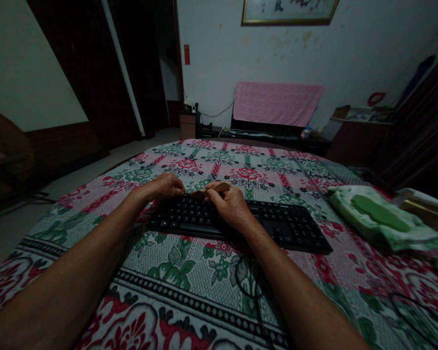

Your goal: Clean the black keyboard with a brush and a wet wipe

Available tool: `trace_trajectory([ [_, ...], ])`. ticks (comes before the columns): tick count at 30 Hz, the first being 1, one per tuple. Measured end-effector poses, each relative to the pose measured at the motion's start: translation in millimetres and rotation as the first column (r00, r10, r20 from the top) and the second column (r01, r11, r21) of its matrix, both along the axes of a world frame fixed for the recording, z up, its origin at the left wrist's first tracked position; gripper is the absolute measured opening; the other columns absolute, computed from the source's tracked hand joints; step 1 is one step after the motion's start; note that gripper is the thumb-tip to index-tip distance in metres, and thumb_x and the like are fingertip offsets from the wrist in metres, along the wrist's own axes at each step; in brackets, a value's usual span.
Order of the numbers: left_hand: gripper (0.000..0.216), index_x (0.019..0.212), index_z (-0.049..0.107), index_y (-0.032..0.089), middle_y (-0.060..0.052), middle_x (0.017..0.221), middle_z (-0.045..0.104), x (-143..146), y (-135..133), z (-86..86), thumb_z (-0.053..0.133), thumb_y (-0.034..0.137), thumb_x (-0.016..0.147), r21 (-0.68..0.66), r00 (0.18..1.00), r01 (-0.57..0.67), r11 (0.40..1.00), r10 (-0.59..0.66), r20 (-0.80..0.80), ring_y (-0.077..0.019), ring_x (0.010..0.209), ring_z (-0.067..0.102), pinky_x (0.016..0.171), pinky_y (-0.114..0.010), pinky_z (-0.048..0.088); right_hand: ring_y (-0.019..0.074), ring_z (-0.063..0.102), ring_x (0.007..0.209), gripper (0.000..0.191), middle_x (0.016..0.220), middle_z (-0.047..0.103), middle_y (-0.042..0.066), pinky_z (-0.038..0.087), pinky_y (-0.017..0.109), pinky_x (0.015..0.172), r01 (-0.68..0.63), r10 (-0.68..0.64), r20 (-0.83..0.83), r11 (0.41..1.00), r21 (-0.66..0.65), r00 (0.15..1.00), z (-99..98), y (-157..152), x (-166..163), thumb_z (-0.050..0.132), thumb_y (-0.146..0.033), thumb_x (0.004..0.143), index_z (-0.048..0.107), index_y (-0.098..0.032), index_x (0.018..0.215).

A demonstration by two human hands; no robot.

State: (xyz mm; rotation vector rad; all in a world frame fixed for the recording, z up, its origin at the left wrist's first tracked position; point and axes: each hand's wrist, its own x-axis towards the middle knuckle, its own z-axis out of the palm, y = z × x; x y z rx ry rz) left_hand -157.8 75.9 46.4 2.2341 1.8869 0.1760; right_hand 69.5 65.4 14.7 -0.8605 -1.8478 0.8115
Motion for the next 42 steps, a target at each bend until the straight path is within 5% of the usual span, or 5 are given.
trace_trajectory([
  [17,0.027,0.086,0.075,0.018,-0.004,0.082,0.073,-2,0,-1.6,0.053,0.025,0.072,0.01,1.0,0.011,1.0,-0.011,0.026,-0.0162,0.079,0.064,0.067,-0.023,0.042,0.0176,0.069,0.076,0.027,0.081,0.072,0.005,0.053,0.03,0.072,0.023,-0.03,-0.084,0.997,-0.077,0.996,-4.6,1,-2,0.053,-0.037,0.082,0.063,-0.017,0.098],
  [23,0.026,0.087,0.075,0.02,-0.002,0.083,0.074,-1,0,-0.3,0.054,0.025,0.073,0.017,1.0,-0.006,1.0,0.006,0.0,-0.0146,0.079,0.064,0.068,-0.021,0.042,0.0191,0.068,0.075,0.026,0.08,0.071,0.007,0.052,0.031,0.073,0.08,-0.081,-0.023,0.996,-0.042,0.996,0.2,8,10,0.055,-0.04,0.08,0.066,-0.017,0.085],
  [28,0.029,0.091,0.075,0.018,-0.004,0.085,0.074,0,0,-0.5,0.054,0.026,0.073,0.005,1.0,-0.009,1.0,0.009,0.013,-0.0155,0.079,0.064,0.069,-0.021,0.042,0.02,0.068,0.07,0.036,0.072,0.07,0.006,0.054,0.031,0.068,0.049,-0.074,-0.146,0.985,-0.164,0.987,1.1,9,10,0.06,-0.048,0.077,0.064,-0.016,0.094],
  [34,0.028,0.09,0.075,0.018,-0.004,0.082,0.073,-1,1,-1.0,0.054,0.026,0.073,0.009,1.0,-0.008,1.0,0.008,0.005,-0.0147,0.075,0.063,0.068,-0.021,0.041,0.0176,0.065,0.062,0.034,0.068,0.07,0.006,0.052,0.027,0.057,0.021,-0.047,-0.098,0.97,-0.244,0.994,3.9,3,7,0.062,-0.05,0.074,0.066,-0.016,0.078],
  [42,0.028,0.088,0.075,0.016,-0.005,0.081,0.073,0,0,-1.0,0.053,0.025,0.074,0.029,1.0,0.025,0.999,-0.025,-0.016,-0.0148,0.075,0.063,0.064,-0.021,0.04,0.0168,0.064,0.065,0.036,0.07,0.069,0.007,0.05,0.025,0.06,0.082,-0.084,-0.016,0.992,-0.091,0.996,-0.4,2,6,0.053,-0.047,0.08,0.066,-0.015,0.07],
])
